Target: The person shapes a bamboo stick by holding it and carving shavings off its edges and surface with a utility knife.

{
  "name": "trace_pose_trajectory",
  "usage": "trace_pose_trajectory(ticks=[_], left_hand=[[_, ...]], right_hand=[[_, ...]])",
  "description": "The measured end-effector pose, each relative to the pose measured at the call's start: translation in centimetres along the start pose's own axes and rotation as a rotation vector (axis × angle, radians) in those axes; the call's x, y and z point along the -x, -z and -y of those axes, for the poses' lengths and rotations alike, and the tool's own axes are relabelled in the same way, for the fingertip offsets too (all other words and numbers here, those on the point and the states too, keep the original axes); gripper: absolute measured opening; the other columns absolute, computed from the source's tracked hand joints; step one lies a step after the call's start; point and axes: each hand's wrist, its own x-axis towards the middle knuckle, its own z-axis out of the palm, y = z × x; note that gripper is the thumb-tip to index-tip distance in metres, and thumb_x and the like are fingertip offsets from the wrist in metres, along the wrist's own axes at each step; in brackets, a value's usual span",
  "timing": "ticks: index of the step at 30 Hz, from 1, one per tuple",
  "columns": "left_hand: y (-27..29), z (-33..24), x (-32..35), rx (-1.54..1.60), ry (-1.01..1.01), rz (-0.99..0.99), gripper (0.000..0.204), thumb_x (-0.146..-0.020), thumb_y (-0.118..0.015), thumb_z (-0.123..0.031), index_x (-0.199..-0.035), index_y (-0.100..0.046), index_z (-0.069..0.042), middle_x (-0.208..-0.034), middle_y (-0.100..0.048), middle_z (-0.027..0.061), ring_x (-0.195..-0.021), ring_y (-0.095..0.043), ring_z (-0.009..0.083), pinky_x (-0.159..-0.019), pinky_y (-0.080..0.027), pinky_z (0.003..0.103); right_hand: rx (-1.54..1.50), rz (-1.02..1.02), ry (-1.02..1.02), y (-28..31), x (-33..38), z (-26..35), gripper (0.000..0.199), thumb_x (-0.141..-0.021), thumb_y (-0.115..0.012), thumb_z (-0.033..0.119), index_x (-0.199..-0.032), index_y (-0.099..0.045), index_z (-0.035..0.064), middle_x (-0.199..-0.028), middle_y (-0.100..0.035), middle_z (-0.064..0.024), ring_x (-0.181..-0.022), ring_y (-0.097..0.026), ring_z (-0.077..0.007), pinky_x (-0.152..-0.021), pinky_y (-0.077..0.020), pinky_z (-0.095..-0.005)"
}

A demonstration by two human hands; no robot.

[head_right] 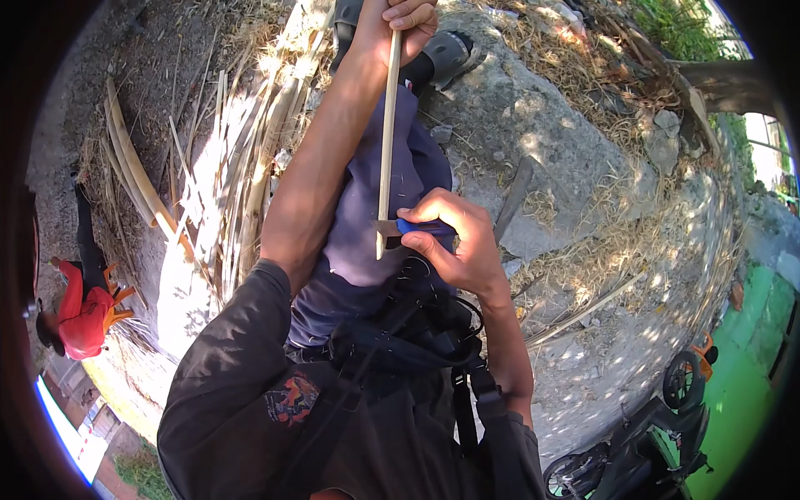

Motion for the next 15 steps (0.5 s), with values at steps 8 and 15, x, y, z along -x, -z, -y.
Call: trace_pose_trajectory(ticks=[8, 15], left_hand=[[-0.8, 0.3, 0.1, -0.062, -0.092, -0.036, 0.04, -0.115, -0.032, -0.033, -0.089, -0.045, -0.007, -0.064, -0.037, -0.0002, -0.043, -0.033, 0.0097, -0.036, -0.034, 0.024], [-0.9, -0.1, 0.0, -0.177, -0.031, 0.003, 0.039, -0.115, -0.032, -0.033, -0.088, -0.044, -0.007, -0.064, -0.038, -0.0002, -0.044, -0.035, 0.0095, -0.036, -0.034, 0.024]], right_hand=[[0.057, 0.028, 0.041, 0.3, -0.4, 0.3, 0.027, -0.078, -0.088, 0.013, -0.091, -0.071, -0.003, -0.087, -0.074, -0.0136, -0.078, -0.075, -0.0253, -0.072, -0.0573, -0.0328], [0.115, -0.013, 0.06, -0.3, -0.3, 1.2, 0.028, -0.076, -0.09, 0.013, -0.091, -0.072, -0.0025, -0.087, -0.075, -0.0127, -0.078, -0.075, -0.0251, -0.071, -0.0568, -0.0321]])
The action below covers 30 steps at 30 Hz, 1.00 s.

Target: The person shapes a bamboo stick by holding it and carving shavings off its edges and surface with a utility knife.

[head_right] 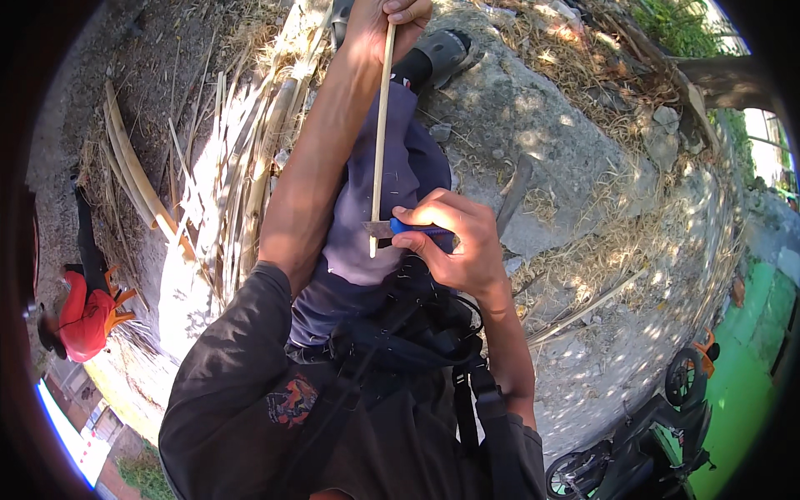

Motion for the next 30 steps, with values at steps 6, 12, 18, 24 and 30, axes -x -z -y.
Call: trace_pose_trajectory(ticks=[6, 12, 18, 24, 30], left_hand=[[-0.1, 0.2, 0.0, -0.068, -0.023, -0.054, 0.038, -0.115, -0.033, -0.033, -0.088, -0.043, -0.008, -0.064, -0.038, -0.0009, -0.045, -0.035, 0.0092, -0.037, -0.034, 0.024], [-0.4, 0.4, 0.1, -0.192, -0.054, -0.136, 0.037, -0.115, -0.034, -0.032, -0.088, -0.043, -0.009, -0.064, -0.037, -0.0015, -0.045, -0.035, 0.009, -0.037, -0.034, 0.024], [-1.3, 0.3, 0.4, -0.435, -0.093, -0.28, 0.036, -0.114, -0.034, -0.032, -0.088, -0.042, -0.01, -0.064, -0.037, -0.0022, -0.046, -0.035, 0.0087, -0.037, -0.033, 0.025], [-1.9, -0.2, 0.5, -0.607, -0.114, -0.37, 0.035, -0.114, -0.035, -0.032, -0.088, -0.041, -0.01, -0.064, -0.036, -0.0028, -0.046, -0.035, 0.0085, -0.038, -0.033, 0.025], [-2.2, 0.1, 0.5, -0.708, -0.111, -0.424, 0.033, -0.114, -0.036, -0.031, -0.088, -0.04, -0.011, -0.064, -0.035, -0.0035, -0.047, -0.035, 0.0082, -0.038, -0.033, 0.025]], right_hand=[[0.034, -0.094, -0.006, -1.2, 0.6, 0.1, 0.025, -0.075, -0.089, 0.01, -0.092, -0.074, -0.0014, -0.087, -0.074, -0.0121, -0.076, -0.073, -0.0254, -0.069, -0.0562, -0.0321], [-0.009, -0.185, 0.032, -2.0, 0.2, -0.7, 0.02, -0.081, -0.084, 0.005, -0.093, -0.071, -0.0053, -0.086, -0.072, -0.0147, -0.077, -0.073, -0.0237, -0.072, -0.0573, -0.0329], [-0.516, -0.409, -0.129, -3.0, 2.0, -3.1, 0.029, -0.088, -0.082, 0.017, -0.093, -0.067, -0.0067, -0.089, -0.071, -0.0149, -0.083, -0.068, -0.0246, -0.086, -0.0556, -0.0361], [-0.229, -0.027, -0.041, -0.2, 1.2, -2.8, 0.03, -0.083, -0.085, 0.017, -0.093, -0.07, -0.0066, -0.088, -0.073, -0.0151, -0.08, -0.071, -0.0238, -0.075, -0.055, -0.0337], [-0.089, 0.029, 0.033, 0.9, -0.3, -1.9, 0.025, -0.077, -0.087, 0.008, -0.092, -0.071, -0.0049, -0.087, -0.075, -0.0164, -0.079, -0.073, -0.0262, -0.072, -0.0565, -0.0347]])
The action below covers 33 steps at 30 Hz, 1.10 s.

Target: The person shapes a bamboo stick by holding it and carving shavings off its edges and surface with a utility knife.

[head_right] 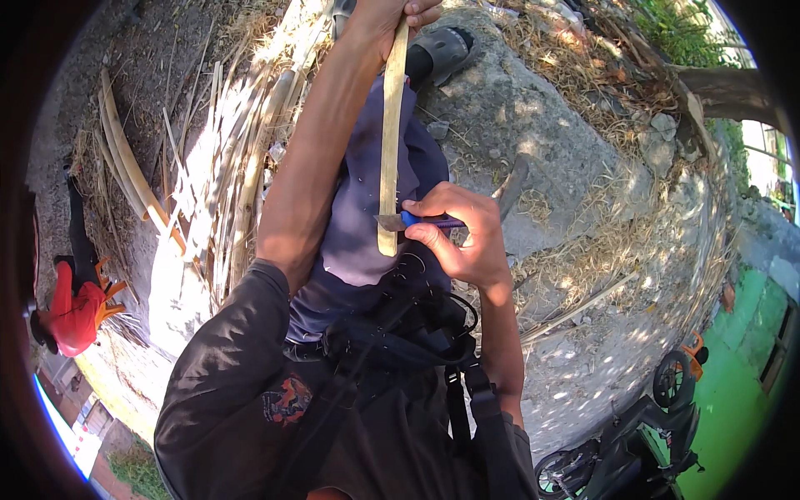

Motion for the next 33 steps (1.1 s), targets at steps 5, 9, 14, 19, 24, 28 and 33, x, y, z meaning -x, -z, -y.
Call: trace_pose_trajectory(ticks=[5, 9, 14, 19, 24, 28, 33], left_hand=[[-0.1, -0.2, -0.3, -0.03, -0.024, -0.046, 0.03, -0.113, -0.038, -0.03, -0.089, -0.039, -0.012, -0.064, -0.035, -0.004, -0.047, -0.034, 0.0083, -0.041, -0.032, 0.025], [-0.7, 0.6, 0.1, -0.086, -0.036, -0.058, 0.03, -0.113, -0.039, -0.031, -0.09, -0.039, -0.012, -0.064, -0.035, -0.0044, -0.047, -0.033, 0.0081, -0.041, -0.031, 0.025], [-0.4, 0.6, 0.3, -0.079, 0.01, -0.042, 0.033, -0.113, -0.038, -0.034, -0.088, -0.04, -0.013, -0.061, -0.034, -0.0044, -0.044, -0.031, 0.009, -0.04, -0.031, 0.026], [0.9, 0.2, 0.3, -0.122, 0.045, 0.063, 0.042, -0.114, -0.034, -0.039, -0.079, -0.041, -0.016, -0.054, -0.032, -0.0048, -0.041, -0.032, 0.0096, -0.039, -0.029, 0.027], [1.1, 0.7, 0.4, -0.058, 0.083, 0.058, 0.049, -0.113, -0.034, -0.044, -0.072, -0.039, -0.019, -0.052, -0.032, -0.0045, -0.04, -0.031, 0.0099, -0.038, -0.026, 0.027], [1.8, 0.5, 0.0, 0.005, 0.155, 0.095, 0.048, -0.114, -0.033, -0.042, -0.073, -0.04, -0.018, -0.051, -0.031, -0.0046, -0.041, -0.032, 0.0093, -0.036, -0.025, 0.027], [-0.7, 0.9, 0.5, 0.126, 0.087, -0.139, 0.048, -0.114, -0.03, -0.04, -0.073, -0.039, -0.018, -0.05, -0.029, -0.0046, -0.039, -0.031, 0.0098, -0.033, -0.023, 0.026]], right_hand=[[0.035, -0.063, 0.041, -0.6, 0.2, 0.1, 0.025, -0.075, -0.087, 0.004, -0.092, -0.071, -0.004, -0.088, -0.075, -0.017, -0.08, -0.074, -0.0263, -0.072, -0.0574, -0.0345], [0.127, -0.164, 0.049, -1.2, -0.4, -0.1, 0.026, -0.076, -0.087, 0.006, -0.093, -0.07, -0.0044, -0.089, -0.074, -0.0158, -0.08, -0.073, -0.0251, -0.073, -0.0572, -0.0331], [-0.283, -0.491, -0.071, -2.2, 0.7, -0.9, 0.026, -0.082, -0.084, 0.011, -0.093, -0.068, -0.0055, -0.087, -0.071, -0.0151, -0.084, -0.071, -0.0235, -0.075, -0.0536, -0.0308], [-0.087, -0.054, 0.033, -1.0, 0.7, -0.7, 0.024, -0.077, -0.084, 0.001, -0.095, -0.069, -0.0039, -0.089, -0.074, -0.0158, -0.078, -0.072, -0.0261, -0.072, -0.0549, -0.0336], [0.016, -0.06, 0.05, -1.0, 0.3, -0.5, 0.027, -0.076, -0.087, 0.008, -0.094, -0.071, -0.0025, -0.089, -0.075, -0.0153, -0.077, -0.072, -0.026, -0.071, -0.0559, -0.0337], [0.053, -0.084, 0.082, -1.7, 0.1, -0.8, 0.028, -0.075, -0.088, 0.008, -0.096, -0.072, -0.0021, -0.09, -0.075, -0.0153, -0.076, -0.072, -0.0256, -0.069, -0.0561, -0.033], [0.167, -0.222, 0.147, -2.1, -0.6, -1.0, 0.03, -0.074, -0.089, 0.006, -0.097, -0.073, -0.0022, -0.089, -0.074, -0.0148, -0.075, -0.071, -0.0245, -0.064, -0.0558, -0.0328]])
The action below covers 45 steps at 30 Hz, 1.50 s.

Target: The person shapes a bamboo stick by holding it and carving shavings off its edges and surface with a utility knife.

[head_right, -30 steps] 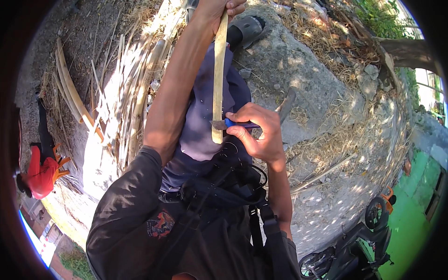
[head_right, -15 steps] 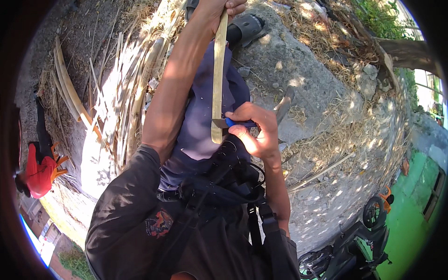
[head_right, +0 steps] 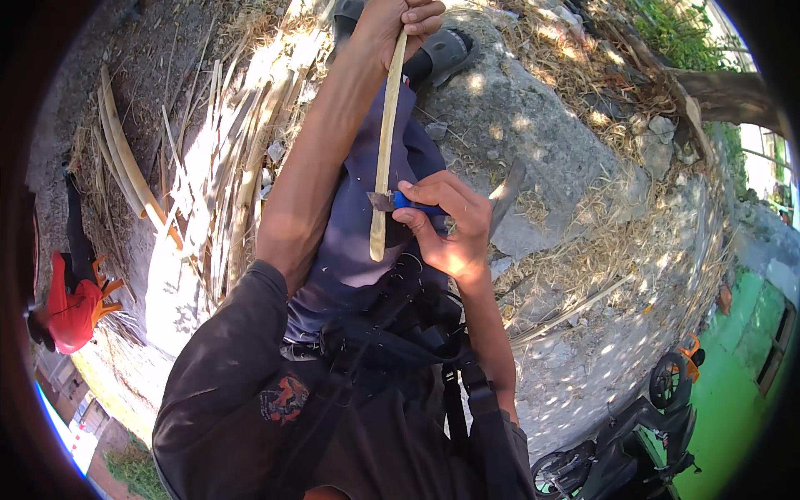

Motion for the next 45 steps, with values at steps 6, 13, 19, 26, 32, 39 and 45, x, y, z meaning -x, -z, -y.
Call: trace_pose_trajectory(ticks=[6, 13, 19, 26, 32, 39, 45], left_hand=[[4.1, 0.5, -2.6, 0.05, 0.082, 0.261, 0.031, -0.114, -0.036, -0.033, -0.09, -0.042, -0.013, -0.059, -0.034, -0.0043, -0.041, -0.031, 0.0074, -0.034, -0.028, 0.024], [1.8, 0.3, -0.9, 0.005, -0.022, 0.138, 0.029, -0.114, -0.039, -0.029, -0.088, -0.04, -0.014, -0.061, -0.036, -0.0047, -0.043, -0.033, 0.0067, -0.035, -0.029, 0.024], [4.0, 0.9, -2.5, 0.243, 0.005, 0.331, 0.027, -0.114, -0.037, -0.027, -0.092, -0.041, -0.012, -0.063, -0.037, -0.0046, -0.043, -0.034, 0.0065, -0.035, -0.031, 0.022], [3.7, 1.3, -2.1, 0.404, 0.008, 0.367, 0.029, -0.115, -0.034, -0.026, -0.093, -0.042, -0.011, -0.067, -0.04, -0.0037, -0.046, -0.036, 0.006, -0.036, -0.033, 0.02], [4.0, 1.3, -2.4, 0.383, 0.033, 0.371, 0.028, -0.115, -0.037, -0.027, -0.092, -0.042, -0.012, -0.066, -0.039, -0.004, -0.046, -0.036, 0.0059, -0.035, -0.032, 0.02], [2.7, 1.4, -1.6, 0.083, -0.018, 0.222, 0.026, -0.113, -0.038, -0.029, -0.092, -0.039, -0.014, -0.064, -0.037, -0.0045, -0.045, -0.035, 0.0064, -0.036, -0.031, 0.023], [2.6, 0.8, -1.3, 0.009, -0.072, 0.145, 0.025, -0.113, -0.038, -0.03, -0.095, -0.041, -0.013, -0.065, -0.036, -0.0033, -0.048, -0.037, 0.0095, -0.04, -0.034, 0.026]], right_hand=[[0.001, -0.169, -0.041, -1.2, -0.1, -0.5, 0.027, -0.078, -0.088, 0.012, -0.097, -0.073, -0.0018, -0.086, -0.073, -0.0138, -0.074, -0.069, -0.0246, -0.066, -0.0539, -0.0326], [-0.134, 0.066, -0.072, 1.3, 1.0, 1.0, 0.029, -0.08, -0.087, 0.019, -0.095, -0.073, -0.0015, -0.086, -0.074, -0.0129, -0.075, -0.071, -0.0244, -0.067, -0.054, -0.0316], [-0.165, 0.127, -0.103, 0.6, 0.5, 0.8, 0.027, -0.078, -0.088, 0.014, -0.094, -0.073, -0.0019, -0.085, -0.073, -0.0127, -0.076, -0.072, -0.0237, -0.068, -0.055, -0.0323], [-0.037, 0.089, -0.084, 0.3, -0.5, 1.8, 0.025, -0.076, -0.088, 0.008, -0.095, -0.075, -0.0019, -0.084, -0.072, -0.0129, -0.075, -0.071, -0.0239, -0.068, -0.0549, -0.032], [0.063, -0.015, -0.048, -0.3, -0.8, 1.4, 0.027, -0.076, -0.088, 0.007, -0.097, -0.074, -0.001, -0.084, -0.071, -0.0134, -0.074, -0.071, -0.0233, -0.067, -0.0544, -0.0305], [-0.319, -0.199, -0.154, 0.7, -0.5, 1.2, 0.027, -0.087, -0.081, 0.017, -0.095, -0.069, -0.0057, -0.086, -0.072, -0.0154, -0.077, -0.068, -0.0247, -0.074, -0.0532, -0.0361], [-0.307, 0.208, -0.204, 2.8, 1.0, 0.2, 0.026, -0.083, -0.084, 0.015, -0.094, -0.07, -0.0048, -0.086, -0.074, -0.015, -0.077, -0.07, -0.0246, -0.072, -0.0541, -0.0337]])
